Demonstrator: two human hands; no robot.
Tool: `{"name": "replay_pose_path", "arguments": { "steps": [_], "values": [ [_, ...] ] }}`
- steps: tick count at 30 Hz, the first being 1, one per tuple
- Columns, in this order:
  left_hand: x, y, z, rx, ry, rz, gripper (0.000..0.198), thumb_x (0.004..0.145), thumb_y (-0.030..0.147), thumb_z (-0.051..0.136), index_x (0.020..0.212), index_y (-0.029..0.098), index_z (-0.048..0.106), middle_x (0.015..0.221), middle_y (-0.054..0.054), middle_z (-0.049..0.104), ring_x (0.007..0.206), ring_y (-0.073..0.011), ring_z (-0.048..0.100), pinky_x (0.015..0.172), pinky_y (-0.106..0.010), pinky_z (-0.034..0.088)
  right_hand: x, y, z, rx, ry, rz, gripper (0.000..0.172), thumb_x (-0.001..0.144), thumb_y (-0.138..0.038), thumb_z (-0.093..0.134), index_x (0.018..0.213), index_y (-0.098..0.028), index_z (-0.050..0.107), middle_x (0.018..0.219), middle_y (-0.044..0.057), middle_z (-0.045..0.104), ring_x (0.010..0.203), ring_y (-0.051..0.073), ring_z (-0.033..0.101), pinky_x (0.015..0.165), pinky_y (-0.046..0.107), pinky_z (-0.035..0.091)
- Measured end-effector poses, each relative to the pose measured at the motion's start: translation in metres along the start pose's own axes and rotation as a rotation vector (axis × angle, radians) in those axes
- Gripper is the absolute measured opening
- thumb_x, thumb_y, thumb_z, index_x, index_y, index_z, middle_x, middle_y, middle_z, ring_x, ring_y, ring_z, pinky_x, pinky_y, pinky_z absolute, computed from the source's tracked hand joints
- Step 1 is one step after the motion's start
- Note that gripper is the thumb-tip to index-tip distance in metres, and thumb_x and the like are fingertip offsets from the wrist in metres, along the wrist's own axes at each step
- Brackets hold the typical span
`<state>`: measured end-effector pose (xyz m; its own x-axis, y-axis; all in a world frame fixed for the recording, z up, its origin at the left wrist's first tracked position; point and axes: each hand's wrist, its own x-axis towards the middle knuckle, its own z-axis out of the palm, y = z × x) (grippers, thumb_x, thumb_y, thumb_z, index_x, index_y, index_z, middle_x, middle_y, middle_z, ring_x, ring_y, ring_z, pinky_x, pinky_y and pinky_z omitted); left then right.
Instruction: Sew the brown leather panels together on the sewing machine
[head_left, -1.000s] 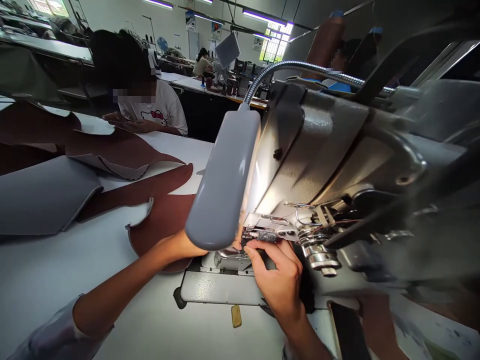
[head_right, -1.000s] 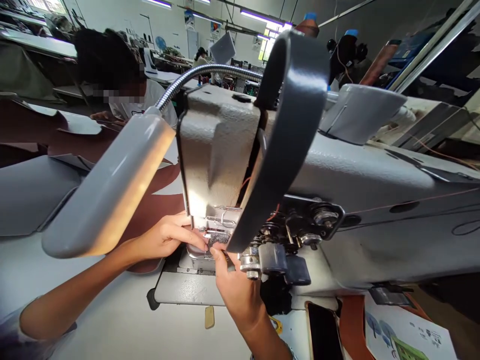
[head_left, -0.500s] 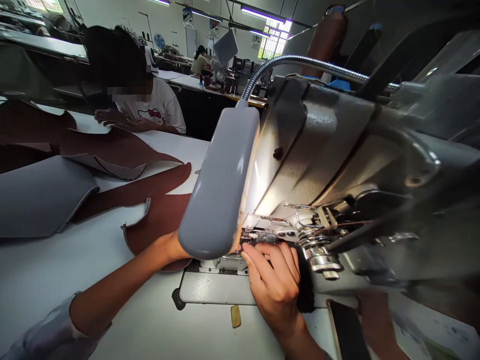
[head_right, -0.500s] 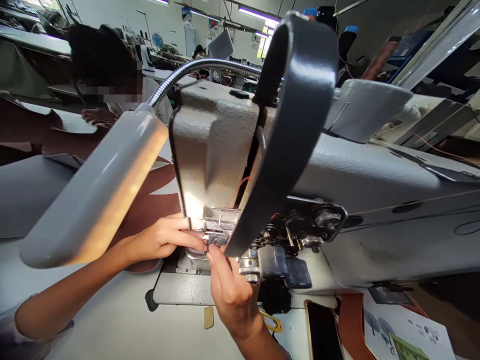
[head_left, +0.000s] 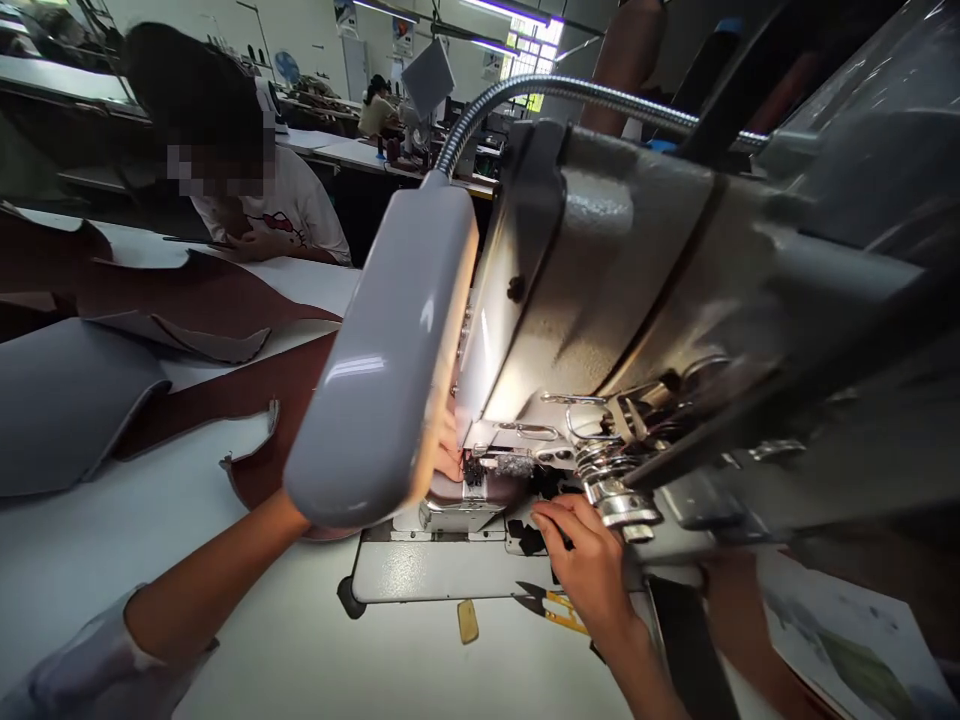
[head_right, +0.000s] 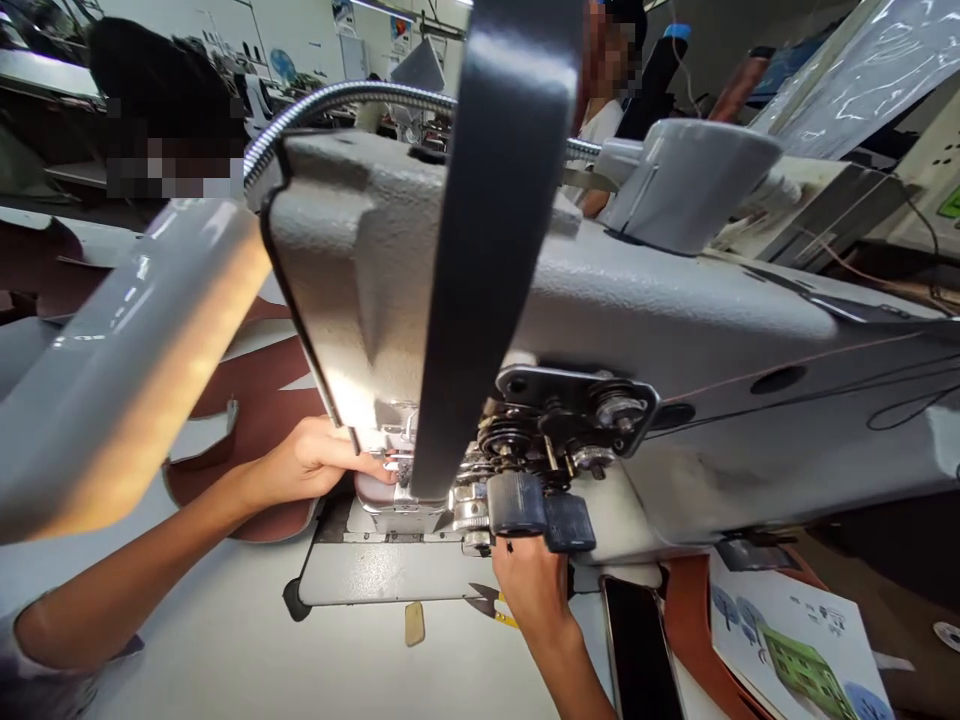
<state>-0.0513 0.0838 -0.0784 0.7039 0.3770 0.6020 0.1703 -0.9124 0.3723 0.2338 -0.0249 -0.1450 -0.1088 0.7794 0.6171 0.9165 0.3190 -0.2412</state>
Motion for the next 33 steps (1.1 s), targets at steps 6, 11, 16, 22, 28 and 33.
{"name": "replay_pose_path", "arguments": {
  "steps": [6, 11, 16, 22, 28, 33],
  "values": [
    [0.002, -0.001, -0.005, 0.029, -0.077, 0.003, 0.043, 0.09, 0.005, 0.036, 0.094, 0.023, 0.075, 0.054, 0.003, 0.056, 0.047, -0.0068, 0.045, 0.071, -0.017, 0.049, -0.014, 0.014, 0.034, -0.019, -0.341, 0.045, 0.021, 0.08, -0.012, 0.055, 0.08, -0.025, 0.072, 0.078, 0.004, 0.07, 0.079, 0.019, 0.063, 0.077, 0.031, 0.045],
    [-0.001, -0.006, -0.007, 0.022, -0.113, 0.021, 0.044, 0.089, 0.003, 0.037, 0.098, 0.023, 0.074, 0.058, 0.001, 0.063, 0.047, -0.0066, 0.049, 0.051, -0.014, 0.042, -0.015, 0.021, 0.047, -0.012, -0.494, 0.076, 0.024, 0.074, -0.006, 0.055, 0.077, -0.024, 0.071, 0.081, 0.003, 0.07, 0.083, 0.02, 0.063, 0.081, 0.032, 0.044],
    [0.003, -0.005, -0.009, 0.009, -0.136, 0.04, 0.044, 0.085, 0.003, 0.038, 0.101, 0.023, 0.074, 0.049, 0.003, 0.057, 0.041, -0.0064, 0.044, 0.046, -0.015, 0.037, -0.014, 0.026, 0.048, -0.004, -0.563, 0.104, 0.028, 0.072, -0.005, 0.053, 0.083, -0.025, 0.071, 0.087, 0.003, 0.07, 0.086, 0.019, 0.064, 0.086, 0.032, 0.043],
    [0.009, 0.0, -0.006, -0.022, -0.064, 0.022, 0.047, 0.087, 0.002, 0.033, 0.092, 0.02, 0.075, 0.064, 0.0, 0.068, 0.049, -0.0068, 0.055, 0.052, -0.014, 0.043, -0.012, 0.029, 0.046, 0.022, -0.61, 0.112, 0.023, 0.073, -0.008, 0.052, 0.076, -0.024, 0.069, 0.078, 0.001, 0.069, 0.068, 0.014, 0.062, 0.075, 0.026, 0.045],
    [0.01, 0.001, -0.007, -0.065, -0.085, 0.014, 0.042, 0.088, 0.004, 0.036, 0.094, 0.019, 0.074, 0.076, -0.001, 0.072, 0.059, -0.0083, 0.061, 0.061, -0.014, 0.048, -0.008, 0.026, 0.043, 0.066, -0.557, 0.097, 0.022, 0.076, -0.009, 0.051, 0.073, -0.023, 0.068, 0.075, 0.002, 0.069, 0.075, 0.017, 0.064, 0.076, 0.026, 0.045],
    [0.009, 0.002, -0.006, -0.09, -0.085, -0.029, 0.041, 0.088, 0.008, 0.037, 0.096, 0.023, 0.074, 0.081, -0.002, 0.072, 0.067, -0.0115, 0.064, 0.073, -0.019, 0.053, 0.001, 0.023, 0.03, 0.143, -0.438, 0.1, 0.02, 0.082, -0.015, 0.048, 0.08, -0.022, 0.067, 0.075, 0.004, 0.068, 0.069, 0.018, 0.064, 0.063, 0.026, 0.047]
  ]
}}
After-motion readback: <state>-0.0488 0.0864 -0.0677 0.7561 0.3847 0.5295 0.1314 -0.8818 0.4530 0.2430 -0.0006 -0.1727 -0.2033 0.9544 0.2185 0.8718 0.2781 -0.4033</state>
